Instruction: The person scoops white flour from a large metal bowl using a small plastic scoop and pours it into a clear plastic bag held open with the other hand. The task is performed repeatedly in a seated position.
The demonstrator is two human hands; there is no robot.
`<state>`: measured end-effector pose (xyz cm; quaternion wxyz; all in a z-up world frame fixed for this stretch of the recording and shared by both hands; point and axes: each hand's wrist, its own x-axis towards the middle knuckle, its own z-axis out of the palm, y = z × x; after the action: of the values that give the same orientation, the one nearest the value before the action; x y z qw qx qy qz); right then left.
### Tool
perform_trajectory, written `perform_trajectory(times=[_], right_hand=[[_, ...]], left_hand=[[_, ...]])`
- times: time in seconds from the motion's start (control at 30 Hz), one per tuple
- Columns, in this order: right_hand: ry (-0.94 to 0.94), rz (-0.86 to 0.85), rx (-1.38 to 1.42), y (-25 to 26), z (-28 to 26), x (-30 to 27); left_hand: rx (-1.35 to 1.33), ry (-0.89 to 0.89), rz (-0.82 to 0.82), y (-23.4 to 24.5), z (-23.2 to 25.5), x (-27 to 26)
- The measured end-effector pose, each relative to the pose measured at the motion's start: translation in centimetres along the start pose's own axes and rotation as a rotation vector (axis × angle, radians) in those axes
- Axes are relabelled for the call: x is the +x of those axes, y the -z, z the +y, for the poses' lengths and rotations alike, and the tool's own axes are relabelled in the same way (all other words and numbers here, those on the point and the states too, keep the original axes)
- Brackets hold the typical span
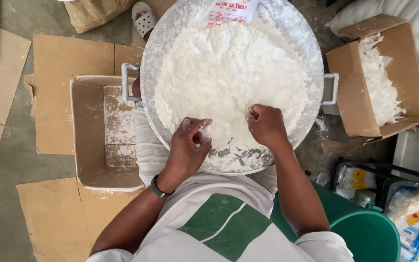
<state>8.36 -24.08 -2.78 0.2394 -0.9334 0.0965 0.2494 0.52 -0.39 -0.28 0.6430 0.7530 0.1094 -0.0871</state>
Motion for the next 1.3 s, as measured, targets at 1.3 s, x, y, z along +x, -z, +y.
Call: perform_trajectory(times=[1.3], right_hand=[[0.081, -0.135, 0.25, -0.8, -1.1, 2.2]], left_hand=[[0.11, -0.108, -0.032, 0.4, -1.3, 0.1]])
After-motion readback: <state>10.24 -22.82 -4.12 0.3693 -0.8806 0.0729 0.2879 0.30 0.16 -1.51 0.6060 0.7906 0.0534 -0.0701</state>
